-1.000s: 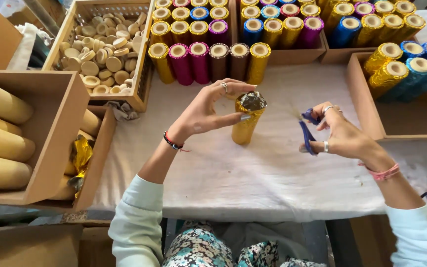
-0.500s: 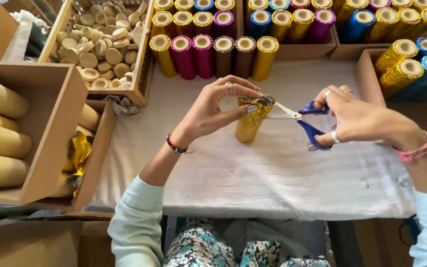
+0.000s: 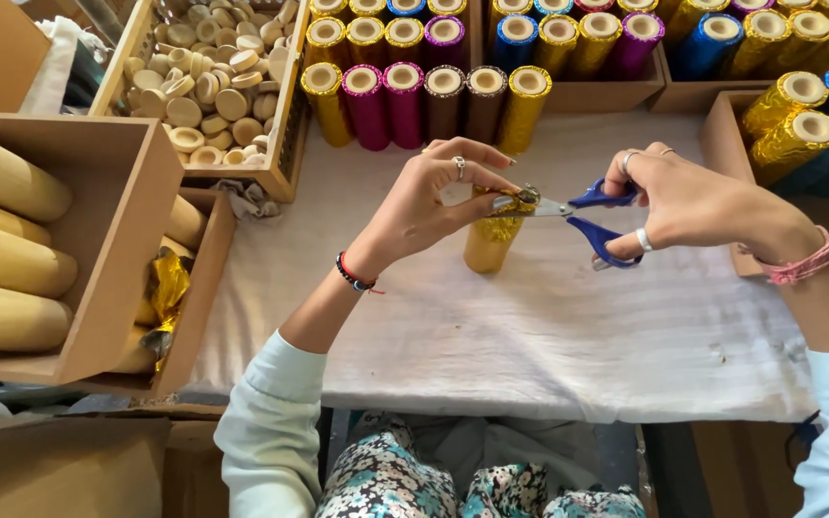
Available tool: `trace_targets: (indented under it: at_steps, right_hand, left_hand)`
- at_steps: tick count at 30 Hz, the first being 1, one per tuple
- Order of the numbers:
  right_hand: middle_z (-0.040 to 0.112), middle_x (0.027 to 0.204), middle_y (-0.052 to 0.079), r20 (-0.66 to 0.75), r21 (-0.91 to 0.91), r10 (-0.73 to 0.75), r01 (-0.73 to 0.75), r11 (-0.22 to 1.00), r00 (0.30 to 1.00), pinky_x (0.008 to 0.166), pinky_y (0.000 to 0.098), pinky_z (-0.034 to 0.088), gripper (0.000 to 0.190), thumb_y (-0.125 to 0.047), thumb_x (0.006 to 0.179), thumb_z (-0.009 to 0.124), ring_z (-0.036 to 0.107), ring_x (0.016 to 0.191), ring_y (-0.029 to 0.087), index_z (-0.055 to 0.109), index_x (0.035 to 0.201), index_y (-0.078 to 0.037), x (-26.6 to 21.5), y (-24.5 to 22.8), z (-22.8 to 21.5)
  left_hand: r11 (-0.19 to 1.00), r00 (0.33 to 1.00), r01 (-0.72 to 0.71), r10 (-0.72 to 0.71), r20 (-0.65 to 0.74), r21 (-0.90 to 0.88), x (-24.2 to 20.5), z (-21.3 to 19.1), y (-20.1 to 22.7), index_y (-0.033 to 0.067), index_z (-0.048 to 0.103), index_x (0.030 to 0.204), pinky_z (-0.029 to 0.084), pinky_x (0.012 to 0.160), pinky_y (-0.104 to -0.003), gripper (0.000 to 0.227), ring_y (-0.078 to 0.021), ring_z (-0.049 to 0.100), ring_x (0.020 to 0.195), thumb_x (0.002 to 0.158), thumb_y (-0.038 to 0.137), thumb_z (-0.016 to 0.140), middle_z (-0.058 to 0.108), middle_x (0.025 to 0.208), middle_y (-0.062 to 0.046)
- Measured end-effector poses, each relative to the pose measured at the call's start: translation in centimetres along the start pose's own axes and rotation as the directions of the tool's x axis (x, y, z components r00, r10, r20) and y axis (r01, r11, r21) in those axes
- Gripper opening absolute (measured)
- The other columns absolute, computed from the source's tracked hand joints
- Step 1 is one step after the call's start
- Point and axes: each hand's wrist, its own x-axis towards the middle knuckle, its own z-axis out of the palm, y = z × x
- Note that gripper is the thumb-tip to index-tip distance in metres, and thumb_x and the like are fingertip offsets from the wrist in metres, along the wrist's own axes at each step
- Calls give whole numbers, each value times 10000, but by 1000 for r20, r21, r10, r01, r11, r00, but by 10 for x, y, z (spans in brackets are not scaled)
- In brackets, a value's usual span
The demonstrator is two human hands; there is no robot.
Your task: The recorder is assembling and wrapping cylindrical tubes, likely firecrackers or similar celebratory items, with gold foil.
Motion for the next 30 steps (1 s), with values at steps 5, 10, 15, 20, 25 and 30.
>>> trace_targets:
  at_steps: [5,10,15,20,25,30]
  right_hand:
    - [580,979,122,10,12,70,-70,997,998,788,361,508,618,-348,585,986,577,901,234,665,1015,-41,-1,-1,-1]
    - [642,870,108,-9,49,104,-104,993,995,696,364,519,511,-280,624,976,616,777,217,695,965,-23,1,8,6]
    - [691,765,107,6,187,151,-149,971,989,613,346,497,396,-162,702,930,620,680,185,694,972,7,-1,14,10]
    - [692,750,84,-26,235,125,-116,965,992,603,334,491,358,-176,714,910,607,668,165,712,950,6,-3,19,13]
    - [670,724,88,-50,213,130,-117,970,990,585,340,468,318,-180,744,902,577,650,164,728,933,7,-6,15,14]
    - [595,1005,154,-22,53,113,-112,992,993,718,346,487,506,-360,714,926,565,817,224,691,1026,-37,-5,18,18]
  left_hand:
    - [1000,1000,13,-13,-6,8,1,0,-1,157,815,1074,524,1028,-377,229,-224,639,1186,854,93,813,701,1256,-40]
    - [998,999,50,-50,-1,-25,0,1,-2,156,812,1074,538,1008,-363,228,-216,644,1168,856,89,802,706,1254,-36]
    - [999,999,45,-45,0,5,1,-1,2,143,814,1090,520,1017,-370,225,-224,639,1154,870,101,798,721,1213,-46]
    - [996,999,49,-50,-17,-78,0,-13,8,107,758,1120,489,1047,-363,270,-198,667,1102,854,124,806,732,1189,-41]
    - [998,997,62,-61,-50,33,-3,-8,-2,115,810,1016,490,1044,-366,168,-198,679,1118,848,109,819,750,1166,-42]
    - [995,993,101,-100,-61,7,-1,-5,-6,114,806,998,518,1038,-358,169,-198,682,1123,835,70,805,757,1159,-25]
